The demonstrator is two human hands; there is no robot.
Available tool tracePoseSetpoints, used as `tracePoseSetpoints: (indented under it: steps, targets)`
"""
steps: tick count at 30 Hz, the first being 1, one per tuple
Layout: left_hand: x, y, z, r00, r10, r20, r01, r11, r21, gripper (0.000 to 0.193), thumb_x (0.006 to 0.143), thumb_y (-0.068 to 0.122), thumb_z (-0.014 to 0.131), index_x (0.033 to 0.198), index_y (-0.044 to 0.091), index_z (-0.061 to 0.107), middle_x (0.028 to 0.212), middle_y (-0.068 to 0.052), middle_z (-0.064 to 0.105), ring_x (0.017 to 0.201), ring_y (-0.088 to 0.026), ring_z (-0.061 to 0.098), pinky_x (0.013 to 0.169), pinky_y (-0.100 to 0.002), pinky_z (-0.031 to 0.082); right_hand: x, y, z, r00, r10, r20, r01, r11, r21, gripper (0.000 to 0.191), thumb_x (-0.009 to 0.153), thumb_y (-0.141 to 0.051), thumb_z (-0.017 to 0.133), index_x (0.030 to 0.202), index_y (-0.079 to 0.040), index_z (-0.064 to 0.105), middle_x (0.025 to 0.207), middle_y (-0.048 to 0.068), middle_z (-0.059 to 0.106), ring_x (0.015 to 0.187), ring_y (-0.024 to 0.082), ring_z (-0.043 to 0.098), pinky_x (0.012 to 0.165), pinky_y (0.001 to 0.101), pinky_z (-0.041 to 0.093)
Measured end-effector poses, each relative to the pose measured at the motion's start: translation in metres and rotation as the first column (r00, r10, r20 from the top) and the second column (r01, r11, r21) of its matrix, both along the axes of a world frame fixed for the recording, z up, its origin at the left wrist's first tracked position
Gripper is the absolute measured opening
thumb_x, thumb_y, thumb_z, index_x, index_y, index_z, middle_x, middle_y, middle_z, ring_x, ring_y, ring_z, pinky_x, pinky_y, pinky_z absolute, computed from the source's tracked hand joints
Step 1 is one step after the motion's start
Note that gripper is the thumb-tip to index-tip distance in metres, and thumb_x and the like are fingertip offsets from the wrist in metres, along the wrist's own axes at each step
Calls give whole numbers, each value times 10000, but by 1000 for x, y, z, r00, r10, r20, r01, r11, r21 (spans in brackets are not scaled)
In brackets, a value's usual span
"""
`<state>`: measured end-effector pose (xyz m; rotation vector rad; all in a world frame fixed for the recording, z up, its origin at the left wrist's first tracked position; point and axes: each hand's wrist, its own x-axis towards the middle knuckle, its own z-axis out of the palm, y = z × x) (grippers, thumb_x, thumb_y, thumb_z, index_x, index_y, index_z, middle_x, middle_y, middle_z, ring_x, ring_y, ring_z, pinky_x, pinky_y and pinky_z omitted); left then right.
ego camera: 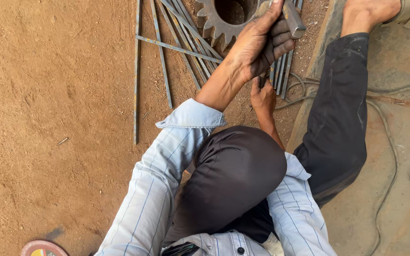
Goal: The person sits on the ground and repeatedly hammers thin metal rods against a large gear-like metal object. They pick up rods from a pile, strike them with a hammer, and place them back down, continuing the process throughout the clip.
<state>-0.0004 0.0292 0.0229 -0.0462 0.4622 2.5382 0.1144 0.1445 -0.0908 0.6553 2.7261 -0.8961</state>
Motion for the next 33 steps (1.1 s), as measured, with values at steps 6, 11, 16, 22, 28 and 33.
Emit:
tracePoseSetpoints:
  steps: [6,11,16,22,28,33]
  targets:
    - [3,-3,5,1000,-16,-3,16,1000,12,537,969,449,679,1186,-43,668,943,-125,759,785,-170,758,746,-304,653,1,2,-7,1000,-14,-13,14,1000,-2,685,1015,-618,415,1273,-30,653,1055,271,715,964,444,709,812,572,547]
    - [13,-13,-14,990,8,139,8,994,-111,583,979,462,632,1244,-57,638,1041,-124,761,869,-183,749,793,-302,648,3,8,-20,1000,-16,-23,16,1000,-4,708,1062,-640,418,1157,9,685,911,237,718,842,370,728,728,528,571]
    - [67,-58,-94,903,26,429,188,873,-449,334,1050,396,501,1005,85,611,721,37,573,479,-93,475,399,-253,417,6,17,-35,998,-9,-56,2,993,-117,614,1076,-584,411,1039,-31,677,668,84,622,492,179,601,417,384,500]
    - [200,-134,-188,992,-127,-5,14,148,-989,535,1104,467,466,1098,-22,685,747,-108,609,629,-191,559,572,-388,460,8,24,-45,985,-172,-36,152,939,-309,634,1005,-667,446,965,-68,650,594,-4,556,398,106,508,313,329,437]
    - [293,-176,-189,950,-297,94,13,-263,-965,493,1077,431,367,1216,28,613,808,-261,693,696,-460,660,667,-546,504,3,26,-4,883,-103,-458,-72,934,-350,590,1041,-616,483,979,-55,651,627,16,572,400,98,507,323,304,442]
    - [306,-182,-178,933,-321,-163,-249,-251,-935,507,1123,406,364,1219,-23,615,984,-349,670,855,-539,616,697,-593,472,-5,33,34,675,-73,-734,-288,890,-354,557,1107,-562,460,1046,-28,606,630,1,554,454,87,575,395,287,525]
